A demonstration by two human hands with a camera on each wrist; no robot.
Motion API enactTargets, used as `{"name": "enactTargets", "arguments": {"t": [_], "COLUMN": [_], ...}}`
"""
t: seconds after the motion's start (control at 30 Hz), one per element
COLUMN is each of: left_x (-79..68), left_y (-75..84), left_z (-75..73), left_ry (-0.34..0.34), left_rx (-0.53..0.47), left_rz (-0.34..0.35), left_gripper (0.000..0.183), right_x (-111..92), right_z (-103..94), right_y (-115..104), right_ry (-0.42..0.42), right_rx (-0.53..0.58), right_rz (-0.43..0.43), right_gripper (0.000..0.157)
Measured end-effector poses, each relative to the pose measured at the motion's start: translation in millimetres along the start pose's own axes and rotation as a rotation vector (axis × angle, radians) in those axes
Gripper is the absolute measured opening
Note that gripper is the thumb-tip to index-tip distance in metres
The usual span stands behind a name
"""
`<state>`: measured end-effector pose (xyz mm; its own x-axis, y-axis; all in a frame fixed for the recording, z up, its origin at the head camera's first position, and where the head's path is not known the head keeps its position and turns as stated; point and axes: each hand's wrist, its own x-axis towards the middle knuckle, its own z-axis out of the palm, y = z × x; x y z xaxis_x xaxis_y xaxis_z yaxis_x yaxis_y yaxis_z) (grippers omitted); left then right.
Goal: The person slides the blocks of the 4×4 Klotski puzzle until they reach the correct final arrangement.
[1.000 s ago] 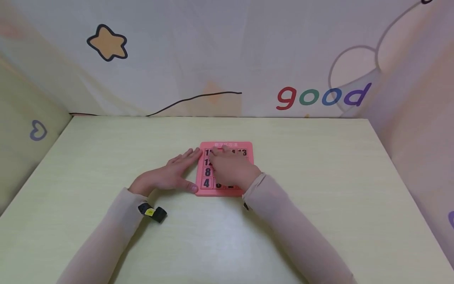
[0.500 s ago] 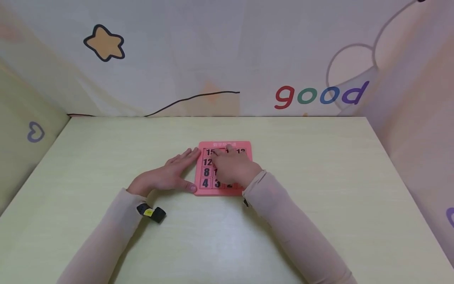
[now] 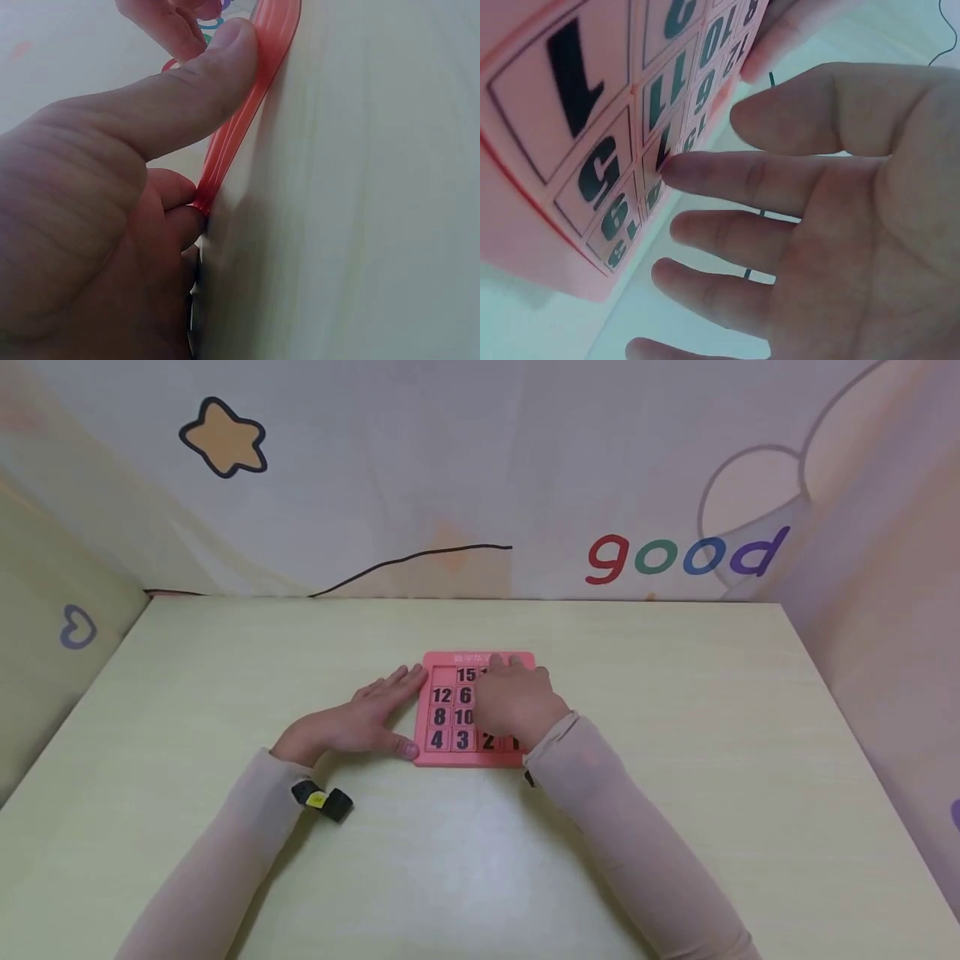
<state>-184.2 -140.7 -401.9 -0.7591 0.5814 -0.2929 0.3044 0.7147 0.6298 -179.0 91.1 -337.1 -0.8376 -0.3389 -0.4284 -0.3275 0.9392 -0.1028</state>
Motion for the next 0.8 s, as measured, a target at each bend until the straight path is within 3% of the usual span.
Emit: {"name": "enactTargets", "arguments": {"t": [0.07,0.2,0.3,0.4,0.8], "left_x": [1.1,2.1,2.5,2.4,0.2], "left_y": [0.9,2.8,3.7,3.5,0.7], "left_z": [-1.4,-4.7,-6.3,-6.6,-2.4], "left_ry": [-0.001,-0.013,-0.017,-0.019,-0.019], "left_rx": [0.002,0.010,0.011,0.011,-0.008], "left_rz": [-0.001,0.012,0.022,0.025,0.014], "left_gripper": [0.111,0.111,0.110,0.109,0.110], "right_x": [-1,-2,-5,-8,-10], "right_z": [-1.1,-1.7,-1.2,1.3,12.3], "right_y": [-1,-7,-13,-18,-27], "right_ry": [0.011,0.017,-0.009,-0.045,-0.071], "right_rx": [0.001,0.029,0.034,0.020,0.048], "right_rz": [-0.013,-0.122,-0.205,-0.237,-0.190], "right_gripper": [0.051,0.055,0.053,0.051,0.056]}}
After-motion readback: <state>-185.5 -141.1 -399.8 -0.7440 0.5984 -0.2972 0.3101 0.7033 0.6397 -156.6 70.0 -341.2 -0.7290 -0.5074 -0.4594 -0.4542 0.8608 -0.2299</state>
